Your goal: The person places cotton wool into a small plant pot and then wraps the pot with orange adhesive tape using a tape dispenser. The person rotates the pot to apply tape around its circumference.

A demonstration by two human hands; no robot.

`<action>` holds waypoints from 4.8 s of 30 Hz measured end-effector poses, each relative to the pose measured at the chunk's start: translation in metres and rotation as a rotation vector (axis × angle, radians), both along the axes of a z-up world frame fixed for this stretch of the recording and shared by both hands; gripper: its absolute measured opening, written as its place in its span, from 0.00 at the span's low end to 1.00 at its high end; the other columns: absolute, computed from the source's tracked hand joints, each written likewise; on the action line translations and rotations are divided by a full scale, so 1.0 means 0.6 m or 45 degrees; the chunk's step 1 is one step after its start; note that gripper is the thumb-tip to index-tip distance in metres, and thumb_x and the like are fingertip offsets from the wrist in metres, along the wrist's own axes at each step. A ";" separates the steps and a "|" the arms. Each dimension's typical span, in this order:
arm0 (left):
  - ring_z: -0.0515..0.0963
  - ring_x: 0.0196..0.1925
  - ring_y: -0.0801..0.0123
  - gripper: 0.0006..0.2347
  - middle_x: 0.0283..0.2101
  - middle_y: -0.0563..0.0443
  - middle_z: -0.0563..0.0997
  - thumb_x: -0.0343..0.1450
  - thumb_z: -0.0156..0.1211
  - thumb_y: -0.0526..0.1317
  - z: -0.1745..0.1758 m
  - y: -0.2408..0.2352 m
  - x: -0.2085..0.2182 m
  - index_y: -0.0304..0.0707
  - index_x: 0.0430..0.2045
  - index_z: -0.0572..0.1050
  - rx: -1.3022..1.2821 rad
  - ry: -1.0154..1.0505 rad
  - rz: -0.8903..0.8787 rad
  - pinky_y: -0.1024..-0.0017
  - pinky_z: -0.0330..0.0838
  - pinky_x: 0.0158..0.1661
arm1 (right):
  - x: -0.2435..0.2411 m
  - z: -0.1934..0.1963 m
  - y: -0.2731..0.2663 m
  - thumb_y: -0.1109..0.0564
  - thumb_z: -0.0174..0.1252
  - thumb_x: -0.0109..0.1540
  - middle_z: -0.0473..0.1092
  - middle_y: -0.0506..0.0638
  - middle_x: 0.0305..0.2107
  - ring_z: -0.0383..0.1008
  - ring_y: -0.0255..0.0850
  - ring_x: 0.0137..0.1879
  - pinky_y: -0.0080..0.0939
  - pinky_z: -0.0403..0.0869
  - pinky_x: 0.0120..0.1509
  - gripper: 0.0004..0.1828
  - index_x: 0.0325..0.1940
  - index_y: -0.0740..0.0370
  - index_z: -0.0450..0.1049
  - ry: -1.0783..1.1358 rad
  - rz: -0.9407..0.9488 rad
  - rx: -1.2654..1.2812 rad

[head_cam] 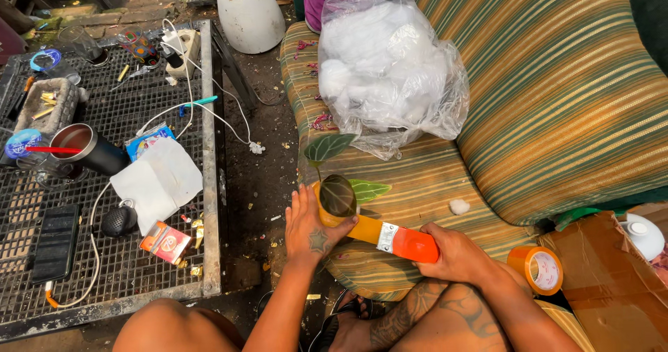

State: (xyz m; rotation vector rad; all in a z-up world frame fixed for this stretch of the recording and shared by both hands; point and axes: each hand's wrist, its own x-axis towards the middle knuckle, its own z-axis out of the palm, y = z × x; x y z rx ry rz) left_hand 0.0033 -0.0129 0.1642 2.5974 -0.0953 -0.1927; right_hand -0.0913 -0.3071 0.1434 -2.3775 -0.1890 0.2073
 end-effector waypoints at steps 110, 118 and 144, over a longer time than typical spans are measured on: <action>0.70 0.22 0.78 0.06 0.29 0.51 0.81 0.72 0.61 0.35 -0.182 0.113 -0.016 0.28 0.36 0.79 -1.657 0.565 0.724 0.79 0.64 0.23 | -0.021 0.010 0.043 0.54 0.70 0.42 0.78 0.59 0.24 0.80 0.57 0.32 0.50 0.78 0.36 0.23 0.39 0.61 0.75 -0.147 0.049 -0.072; 0.72 0.25 0.80 0.09 0.31 0.53 0.82 0.74 0.61 0.37 -0.274 0.065 -0.025 0.28 0.41 0.79 -1.946 0.356 0.731 0.82 0.63 0.25 | -0.004 -0.008 0.049 0.53 0.69 0.43 0.77 0.59 0.25 0.79 0.59 0.33 0.52 0.77 0.37 0.24 0.40 0.61 0.72 -0.116 0.095 -0.069; 0.65 0.73 0.36 0.28 0.70 0.24 0.65 0.79 0.41 0.49 -0.108 -0.070 -0.065 0.18 0.67 0.58 -0.999 -0.891 0.461 0.54 0.57 0.71 | -0.015 -0.013 0.057 0.54 0.68 0.46 0.77 0.59 0.25 0.79 0.60 0.35 0.53 0.77 0.38 0.22 0.41 0.60 0.71 -0.131 0.057 -0.047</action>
